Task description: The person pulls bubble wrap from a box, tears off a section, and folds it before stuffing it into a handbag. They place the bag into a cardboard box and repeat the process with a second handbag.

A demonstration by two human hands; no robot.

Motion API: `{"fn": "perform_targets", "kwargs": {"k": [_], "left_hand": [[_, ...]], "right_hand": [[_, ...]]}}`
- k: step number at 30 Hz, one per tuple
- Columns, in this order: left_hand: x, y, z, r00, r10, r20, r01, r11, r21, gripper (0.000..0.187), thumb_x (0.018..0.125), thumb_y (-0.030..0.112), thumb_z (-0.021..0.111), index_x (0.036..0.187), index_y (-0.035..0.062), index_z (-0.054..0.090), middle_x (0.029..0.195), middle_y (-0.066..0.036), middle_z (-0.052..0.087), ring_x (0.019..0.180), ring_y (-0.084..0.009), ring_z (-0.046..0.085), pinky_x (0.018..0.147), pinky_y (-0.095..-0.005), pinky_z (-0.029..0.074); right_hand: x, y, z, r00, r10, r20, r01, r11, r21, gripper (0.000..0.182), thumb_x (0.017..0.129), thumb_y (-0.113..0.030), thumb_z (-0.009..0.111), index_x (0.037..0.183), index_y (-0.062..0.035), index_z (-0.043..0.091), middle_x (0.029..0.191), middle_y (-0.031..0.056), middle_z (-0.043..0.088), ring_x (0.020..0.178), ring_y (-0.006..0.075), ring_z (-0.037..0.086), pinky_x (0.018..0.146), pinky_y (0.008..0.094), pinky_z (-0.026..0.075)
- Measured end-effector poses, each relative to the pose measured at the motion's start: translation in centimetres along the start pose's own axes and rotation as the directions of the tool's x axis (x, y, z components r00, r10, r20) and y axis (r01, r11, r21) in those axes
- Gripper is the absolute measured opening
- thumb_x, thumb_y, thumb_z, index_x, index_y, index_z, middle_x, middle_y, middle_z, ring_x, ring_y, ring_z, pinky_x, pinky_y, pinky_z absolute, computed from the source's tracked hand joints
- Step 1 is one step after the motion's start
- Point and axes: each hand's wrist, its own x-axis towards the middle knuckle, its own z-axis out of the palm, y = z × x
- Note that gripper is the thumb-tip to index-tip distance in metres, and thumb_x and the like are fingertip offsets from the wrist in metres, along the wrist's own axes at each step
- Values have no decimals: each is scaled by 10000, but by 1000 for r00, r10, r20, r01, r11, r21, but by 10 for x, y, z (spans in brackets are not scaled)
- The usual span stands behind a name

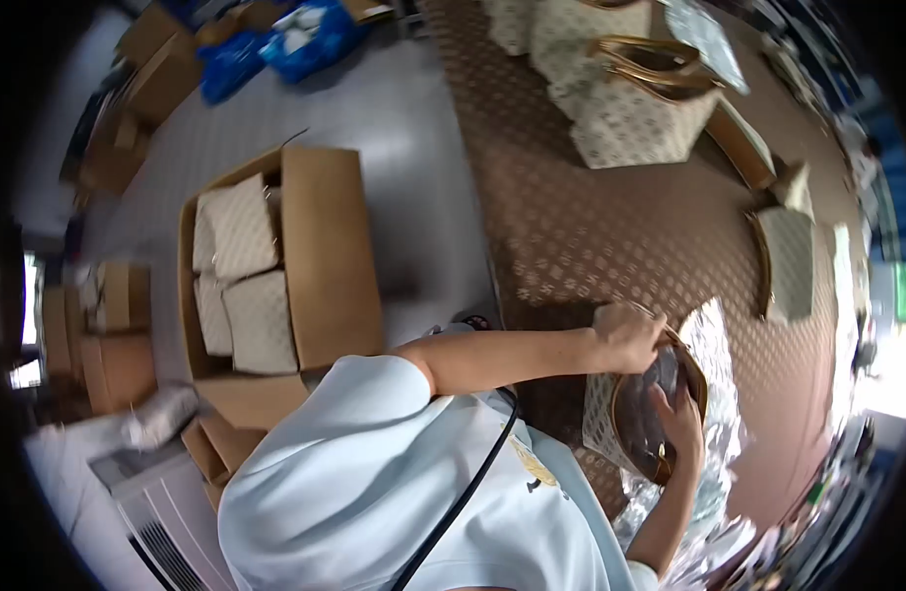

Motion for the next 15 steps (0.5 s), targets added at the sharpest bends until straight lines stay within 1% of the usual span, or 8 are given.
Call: {"fn": "perform_targets", "kwargs": {"k": [1, 5, 7, 8, 10, 11, 13, 15], "left_hand": [[-9, -4, -1, 999, -23, -34, 23, 1000, -15, 449, 769, 274, 540, 1149, 36, 547, 764, -132, 652, 718, -297, 645, 622, -422, 516], [-21, -24, -2, 987, -97, -131, 89, 994, -70, 365, 805, 207, 469, 1110, 36, 578, 801, -145, 650, 761, -304, 634, 625, -419, 498], [-44, -46, -17, 949, -159, -273, 122, 982, -147, 368, 818, 198, 448, 1122, 33, 571, 784, -150, 647, 752, -297, 627, 642, -412, 490], [-57, -60, -24, 932, -174, -318, 133, 980, -146, 375, 823, 197, 441, 1141, 37, 562, 776, -154, 643, 750, -306, 624, 648, -418, 487], [-84, -83, -44, 916, -235, -326, 190, 968, -165, 411, 838, 207, 434, 1202, 39, 520, 758, -173, 630, 743, -336, 613, 678, -439, 478], [-97, -91, -48, 904, -282, -321, 242, 957, -161, 374, 839, 209, 436, 1155, 40, 545, 790, -171, 636, 766, -329, 616, 687, -438, 481], [-126, -109, -51, 863, -341, -373, 256, 931, -260, 363, 841, 222, 442, 1129, 35, 560, 800, -194, 630, 785, -338, 615, 712, -452, 474], [-147, -132, -38, 803, -432, -411, 288, 885, -367, 449, 862, 243, 438, 1287, 99, 434, 787, -199, 621, 777, -369, 600, 714, -462, 461]], "right_hand": [[-16, -15, -8, 983, 168, 78, -169, 986, 7, 819, 809, -543, 536, 1341, 37, 311, 1121, 256, 560, 1116, 369, 500, 934, 394, 387], [-24, -29, -9, 990, -117, -80, 111, 991, -80, 566, 862, -362, 553, 1280, 1, 437, 1034, 216, 607, 943, 325, 592, 846, 385, 446], [-37, -57, -15, 890, -292, -351, 349, 930, 111, 475, 823, -117, 624, 1261, -26, 465, 1107, 180, 590, 1057, 312, 544, 919, 393, 407], [-30, -59, -13, 590, -562, -580, 534, 810, -241, 495, 805, -127, 637, 1265, -52, 473, 1187, 147, 554, 1092, 306, 521, 928, 382, 403], [-32, -81, -9, 612, -514, -601, 442, 853, -279, 496, 798, -139, 642, 1260, -63, 478, 1258, 131, 505, 1144, 306, 482, 945, 379, 392], [-21, -78, 2, 716, -482, -505, 315, 869, -381, 458, 808, -151, 632, 1235, -50, 498, 1168, 146, 565, 1057, 305, 537, 906, 363, 414], [-3, -92, -2, 946, -320, 56, 299, 925, 236, 461, 840, -198, 604, 1257, -45, 479, 1209, 128, 549, 1105, 281, 507, 950, 346, 364], [6, -106, 6, 923, -384, 9, 381, 919, 100, 375, 858, -184, 565, 1193, -20, 523, 1051, 135, 614, 960, 255, 565, 853, 331, 415]]}}
